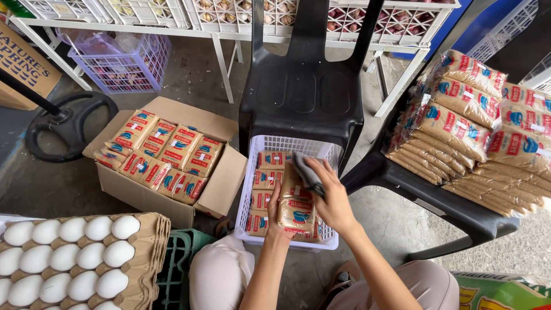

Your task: The person picks up bags of sugar from a basket, wipes each one with a cloth, and stacks them on a chair.

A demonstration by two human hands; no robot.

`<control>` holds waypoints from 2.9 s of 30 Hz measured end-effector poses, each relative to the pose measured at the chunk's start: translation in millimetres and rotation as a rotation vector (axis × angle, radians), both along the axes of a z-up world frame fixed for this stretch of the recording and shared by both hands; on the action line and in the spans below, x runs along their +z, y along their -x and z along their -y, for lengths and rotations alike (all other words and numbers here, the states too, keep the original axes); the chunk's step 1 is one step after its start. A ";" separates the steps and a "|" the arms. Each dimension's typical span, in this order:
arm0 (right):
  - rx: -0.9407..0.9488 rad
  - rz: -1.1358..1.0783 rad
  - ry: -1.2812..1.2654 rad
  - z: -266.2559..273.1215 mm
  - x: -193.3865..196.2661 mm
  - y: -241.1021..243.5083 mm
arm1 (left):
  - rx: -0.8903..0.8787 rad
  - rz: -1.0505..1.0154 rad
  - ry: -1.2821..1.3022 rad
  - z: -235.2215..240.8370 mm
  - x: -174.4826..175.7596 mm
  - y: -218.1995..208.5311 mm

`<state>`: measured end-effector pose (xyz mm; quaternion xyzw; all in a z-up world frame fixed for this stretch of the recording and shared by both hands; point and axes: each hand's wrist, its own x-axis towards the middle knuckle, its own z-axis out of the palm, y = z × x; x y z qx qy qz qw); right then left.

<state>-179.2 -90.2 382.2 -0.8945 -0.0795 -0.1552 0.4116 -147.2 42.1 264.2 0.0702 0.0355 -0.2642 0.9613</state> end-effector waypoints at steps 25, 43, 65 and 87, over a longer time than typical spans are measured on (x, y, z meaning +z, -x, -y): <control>0.314 -0.010 -0.020 -22.5 -110.7 73.2 | 0.253 0.031 -0.149 -24.0 -72.5 -16.2; -0.174 -0.620 -1.097 -7.5 -194.9 23.3 | 0.286 -0.098 -0.109 8.9 -76.5 10.1; 0.072 -0.397 -0.847 87.1 -91.7 18.8 | -0.041 0.539 -0.938 -18.1 -14.4 13.2; -0.052 -0.567 -1.072 101.5 -72.4 36.2 | 0.093 0.527 -0.986 29.3 12.2 20.4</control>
